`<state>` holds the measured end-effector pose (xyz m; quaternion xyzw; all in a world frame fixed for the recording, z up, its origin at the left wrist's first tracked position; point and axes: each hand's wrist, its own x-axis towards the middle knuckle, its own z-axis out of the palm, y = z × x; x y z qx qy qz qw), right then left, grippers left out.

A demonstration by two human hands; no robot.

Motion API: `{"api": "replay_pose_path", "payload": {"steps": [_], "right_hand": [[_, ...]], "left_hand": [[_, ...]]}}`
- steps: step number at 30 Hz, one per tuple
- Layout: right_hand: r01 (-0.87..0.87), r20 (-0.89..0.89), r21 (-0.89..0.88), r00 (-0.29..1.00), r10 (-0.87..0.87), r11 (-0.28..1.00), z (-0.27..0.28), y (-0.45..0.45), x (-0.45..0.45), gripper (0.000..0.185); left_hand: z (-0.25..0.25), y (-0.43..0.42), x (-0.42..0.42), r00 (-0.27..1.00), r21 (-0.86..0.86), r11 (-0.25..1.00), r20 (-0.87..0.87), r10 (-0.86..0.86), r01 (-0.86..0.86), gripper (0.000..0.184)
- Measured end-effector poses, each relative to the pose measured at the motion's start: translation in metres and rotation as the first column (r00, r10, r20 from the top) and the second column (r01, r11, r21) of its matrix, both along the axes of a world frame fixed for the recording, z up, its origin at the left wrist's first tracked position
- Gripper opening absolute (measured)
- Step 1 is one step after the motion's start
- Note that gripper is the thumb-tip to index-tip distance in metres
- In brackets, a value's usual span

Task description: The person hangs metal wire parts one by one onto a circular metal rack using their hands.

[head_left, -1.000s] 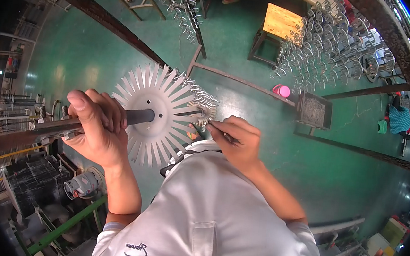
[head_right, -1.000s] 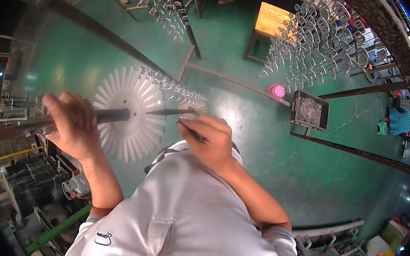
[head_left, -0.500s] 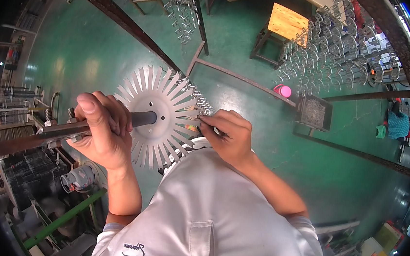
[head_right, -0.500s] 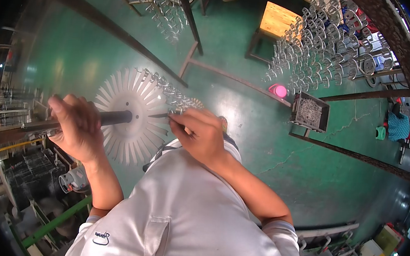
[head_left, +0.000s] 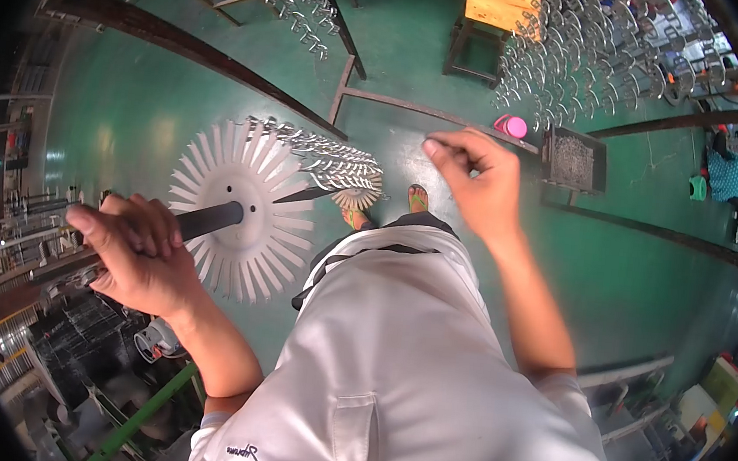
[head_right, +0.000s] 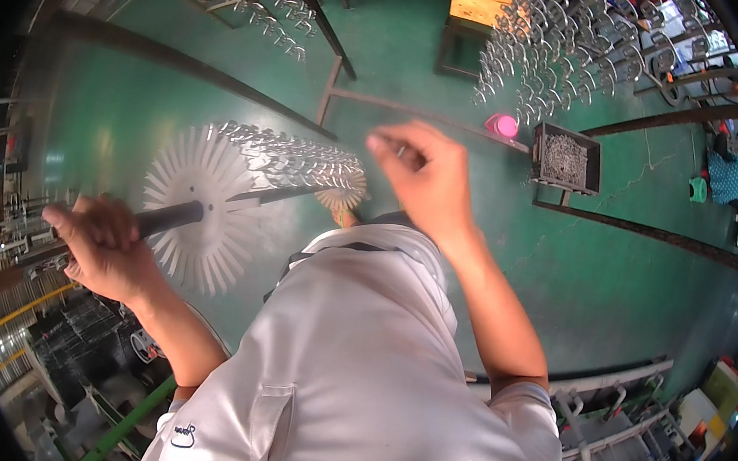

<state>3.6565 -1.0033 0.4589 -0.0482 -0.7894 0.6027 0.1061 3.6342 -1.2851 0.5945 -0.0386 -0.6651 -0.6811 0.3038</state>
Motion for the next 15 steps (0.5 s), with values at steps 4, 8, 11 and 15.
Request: {"api": "replay_pose_path", "payload": {"steps": [4, 8, 11, 15], "right_hand": [[0.116, 0.089, -0.012, 0.989, -0.114, 0.993, -0.014, 0.029, 0.011, 0.015], [0.185, 0.195, -0.084, 0.967, -0.166, 0.979, -0.016, 0.038, 0.021, 0.014], [0.194, 0.190, -0.094, 0.966, -0.173, 0.977, -0.016, 0.042, 0.027, 0.012], [0.200, 0.135, 0.007, 0.971, -0.199, 0.980, -0.028, 0.052, 0.031, 0.012]], "left_hand": [[0.002, -0.003, -0.002, 1.000, 0.015, 1.000, -0.012, -0.023, 0.023, 0.052], [0.005, -0.010, -0.006, 0.998, 0.037, 0.997, -0.010, -0.061, 0.062, 0.052], [0.011, -0.014, -0.008, 0.997, 0.047, 0.996, 0.005, -0.076, 0.075, 0.051], [0.015, -0.017, -0.012, 0.997, 0.028, 0.996, 0.004, -0.079, 0.079, 0.052]]}}
